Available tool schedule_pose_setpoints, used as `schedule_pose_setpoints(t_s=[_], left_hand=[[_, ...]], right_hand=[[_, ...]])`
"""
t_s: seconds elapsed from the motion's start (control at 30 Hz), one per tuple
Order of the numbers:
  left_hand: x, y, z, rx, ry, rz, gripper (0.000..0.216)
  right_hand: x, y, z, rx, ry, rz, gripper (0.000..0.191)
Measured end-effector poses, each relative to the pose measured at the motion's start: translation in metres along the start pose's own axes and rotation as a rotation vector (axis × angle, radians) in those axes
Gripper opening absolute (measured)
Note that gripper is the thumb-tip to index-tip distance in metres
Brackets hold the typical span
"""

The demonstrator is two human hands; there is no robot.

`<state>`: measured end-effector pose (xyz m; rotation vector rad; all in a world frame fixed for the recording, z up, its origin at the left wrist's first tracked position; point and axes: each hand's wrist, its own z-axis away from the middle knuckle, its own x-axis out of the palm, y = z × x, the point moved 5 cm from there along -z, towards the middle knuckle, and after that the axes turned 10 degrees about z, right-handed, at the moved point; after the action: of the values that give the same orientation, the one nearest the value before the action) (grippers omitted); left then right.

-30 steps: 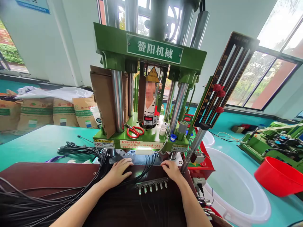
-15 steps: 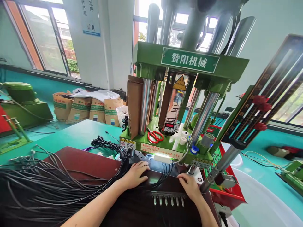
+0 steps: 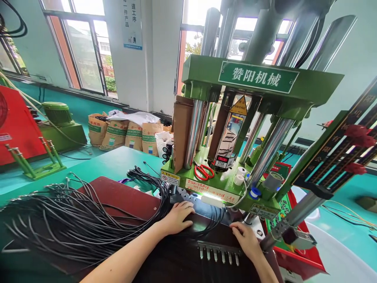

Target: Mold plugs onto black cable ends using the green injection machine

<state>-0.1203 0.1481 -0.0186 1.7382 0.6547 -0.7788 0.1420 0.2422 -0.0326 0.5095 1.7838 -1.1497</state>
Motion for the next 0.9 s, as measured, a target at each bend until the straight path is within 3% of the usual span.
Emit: schedule_pose_setpoints(t_s=[0.9], left_hand=[[0.007, -0.011, -0.002, -0.028, -0.054, -0.037, 0.030]], right_hand=[[-0.006, -0.018, 0.007, 0.040, -0.001, 0.008, 0.024]])
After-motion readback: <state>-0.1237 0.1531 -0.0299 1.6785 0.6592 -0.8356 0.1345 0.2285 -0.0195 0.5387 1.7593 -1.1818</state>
